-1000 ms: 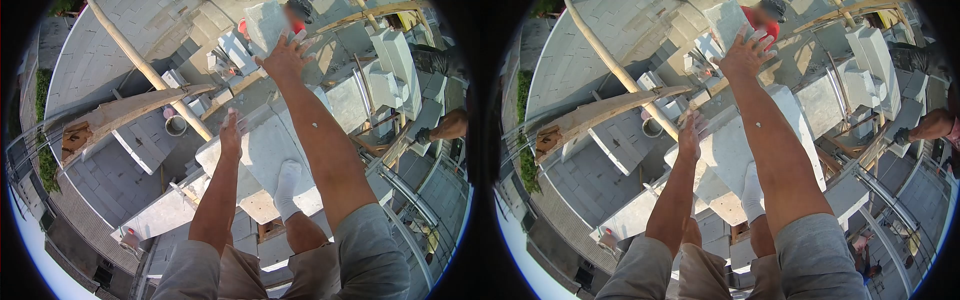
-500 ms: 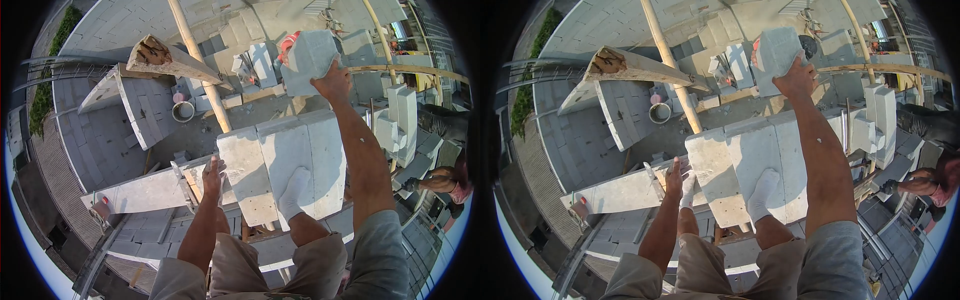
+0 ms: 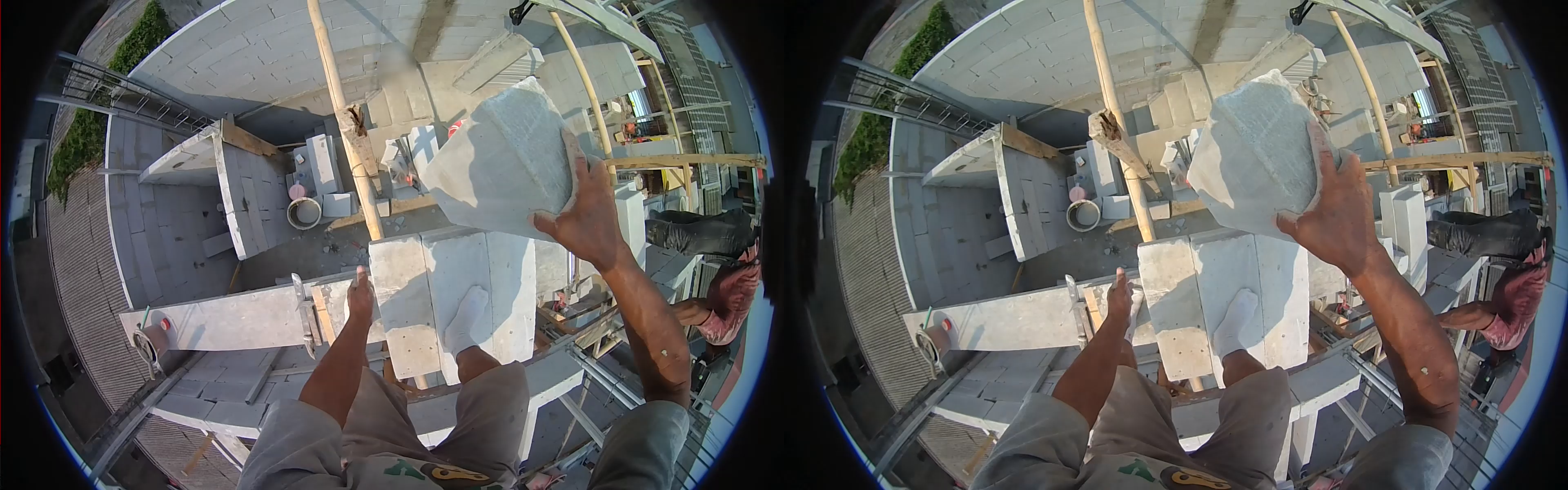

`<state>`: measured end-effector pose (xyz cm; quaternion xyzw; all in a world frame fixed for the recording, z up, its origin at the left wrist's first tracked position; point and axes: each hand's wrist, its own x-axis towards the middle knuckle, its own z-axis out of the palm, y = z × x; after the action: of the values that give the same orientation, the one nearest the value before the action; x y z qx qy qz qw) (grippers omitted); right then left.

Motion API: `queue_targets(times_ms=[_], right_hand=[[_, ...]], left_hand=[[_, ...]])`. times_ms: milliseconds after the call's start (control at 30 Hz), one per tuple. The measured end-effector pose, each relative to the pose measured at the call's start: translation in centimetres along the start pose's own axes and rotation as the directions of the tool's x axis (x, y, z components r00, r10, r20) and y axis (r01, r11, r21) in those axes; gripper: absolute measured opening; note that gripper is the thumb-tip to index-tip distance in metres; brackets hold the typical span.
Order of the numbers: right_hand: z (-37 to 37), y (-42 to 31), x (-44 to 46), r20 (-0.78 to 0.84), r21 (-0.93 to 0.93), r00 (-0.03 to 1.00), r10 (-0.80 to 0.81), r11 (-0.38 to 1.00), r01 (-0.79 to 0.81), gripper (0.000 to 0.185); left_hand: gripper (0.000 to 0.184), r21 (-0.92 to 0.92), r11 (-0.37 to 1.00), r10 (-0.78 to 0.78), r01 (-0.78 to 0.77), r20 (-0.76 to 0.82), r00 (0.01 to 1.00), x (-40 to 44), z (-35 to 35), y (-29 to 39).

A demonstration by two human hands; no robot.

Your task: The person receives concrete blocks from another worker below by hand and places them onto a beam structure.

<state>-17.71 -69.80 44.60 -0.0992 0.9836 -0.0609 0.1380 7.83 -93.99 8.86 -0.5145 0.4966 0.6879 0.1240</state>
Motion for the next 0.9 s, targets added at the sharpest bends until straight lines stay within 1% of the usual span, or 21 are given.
queue_targets(times_ms=[33, 100, 167, 200, 267, 300, 333, 367, 400, 433, 500, 533, 567, 633, 667, 700, 733, 767, 833, 900], right_hand=[[-1.4, -0.5, -2.1, -0.064, 0.009, 0.996, -0.055, 0.998, 0.056, 0.11], [-5.1, -2.3, -7.0, -0.102, 0.111, 0.994, -0.047, 0.992, 0.058, 0.108], [-8.2, -3.0, -11.4, -0.163, 0.149, 0.985, -0.061, 0.985, 0.086, 0.109], [-9.1, -3.7, -13.6, -0.17, 0.366, 0.984, 0.045, 0.93, 0.021, 0.111], [-10.3, -4.5, -17.9, -0.118, 0.616, 0.96, 0.256, 0.777, -0.131, 0.115], [-11.0, -4.4, -20.1, -0.067, 0.658, 0.934, 0.352, 0.719, -0.223, 0.116], [-10.9, -4.5, -21.8, -0.047, 0.67, 0.908, 0.416, 0.688, -0.281, 0.117], [-10.8, -4.5, -23.5, -0.026, 0.681, 0.878, 0.478, 0.651, -0.335, 0.118], [-9.9, -4.5, -24.8, -0.045, 0.671, 0.858, 0.512, 0.651, -0.354, 0.119], [-8.8, -4.5, -26.4, -0.024, 0.685, 0.84, 0.543, 0.621, -0.382, 0.12], [-6.3, -4.0, -29.5, 0.033, 0.723, 0.808, 0.589, 0.544, -0.426, 0.121], [-4.8, -3.4, -30.3, 0.056, 0.742, 0.799, 0.599, 0.51, -0.435, 0.121], [-3.3, -2.7, -31.1, 0.08, 0.761, 0.79, 0.608, 0.475, -0.443, 0.122], [-0.7, -2.6, -33.8, 0.175, 0.787, 0.757, 0.63, 0.372, -0.491, 0.123], [0.8, -2.7, -35.2, 0.217, 0.82, 0.714, 0.665, 0.272, -0.503, 0.124], [2.6, -2.6, -36.6, 0.215, 0.826, 0.704, 0.677, 0.258, -0.5, 0.125], [4.3, -2.6, -38.1, 0.21, 0.833, 0.694, 0.689, 0.246, -0.496, 0.126], [5.8, -2.6, -39.1, 0.239, 0.847, 0.664, 0.709, 0.181, -0.499, 0.126], [8.7, -2.6, -41.1, 0.297, 0.869, 0.599, 0.744, 0.05, -0.493, 0.128], [13.5, -2.9, -43.2, 0.327, 0.904, 0.505, 0.799, -0.108, -0.414, 0.119]], left_hand=[[0.056, 0.023, 1.0, 0.009, -0.01, 0.031, 0.999, 1.0, 0.3, 0.8], [0.057, 0.016, 0.983, 0.181, -0.182, 0.047, 0.982, 2.7, 2.4, 1.8], [0.051, -0.008, 0.984, 0.177, -0.177, 0.071, 0.982, 4.7, 3.6, 3.1], [0.049, -0.014, 0.984, 0.178, -0.178, 0.093, 0.98, 6.1, 4.5, 3.8], [0.06, -0.17, 0.985, 0.05, -0.013, 0.214, 0.976, 9.2, 5.5, 4.6], [0.071, -0.103, 0.993, -0.02, 0.049, 0.27, 0.963, 8.4, 5.9, 5.7], [0.083, -0.03, 0.994, -0.089, 0.104, 0.323, 0.942, 7.5, 6.3, 6.9], [0.083, -0.028, 0.997, -0.06, 0.075, 0.366, 0.929, 7.4, 6.4, 5.4], [0.083, -0.026, 0.999, -0.025, 0.039, 0.406, 0.913, 7.5, 6.4, 3.6], [0.084, -0.017, 1.0, 0.006, 0.001, 0.445, 0.895, 7.1, 5.5, 2.5], [0.086, 0.019, 0.995, -0.1, 0.103, 0.463, 0.881, 5.0, 1.8, -0.1], [0.088, 0.025, 0.989, -0.139, 0.145, 0.483, 0.864, 4.7, 1.1, -0.9], [0.089, 0.039, 0.979, -0.193, 0.2, 0.49, 0.85, 4.5, 0.3, -1.7], [0.095, 0.241, 0.926, -0.342, 0.29, 0.213, 0.915, 4.2, -3.0, -2.1], [0.098, 0.305, 0.917, -0.299, 0.256, 0.105, 0.948, 4.0, -3.7, -1.5], [0.1, 0.368, 0.905, -0.233, 0.212, 0.014, 0.972, 3.9, -3.8, -0.5], [0.101, 0.392, 0.902, -0.211, 0.181, 0.036, 0.977, 4.9, -4.3, 0.2], [0.101, 0.406, 0.901, -0.189, 0.152, 0.052, 0.98, 6.1, -4.9, 1.0], [0.097, 0.427, 0.903, -0.117, 0.044, 0.148, 0.982, 8.6, -5.5, 3.1], [0.095, 0.417, 0.908, -0.052, -0.048, 0.225, 0.973, 9.0, -4.5, 6.2]])
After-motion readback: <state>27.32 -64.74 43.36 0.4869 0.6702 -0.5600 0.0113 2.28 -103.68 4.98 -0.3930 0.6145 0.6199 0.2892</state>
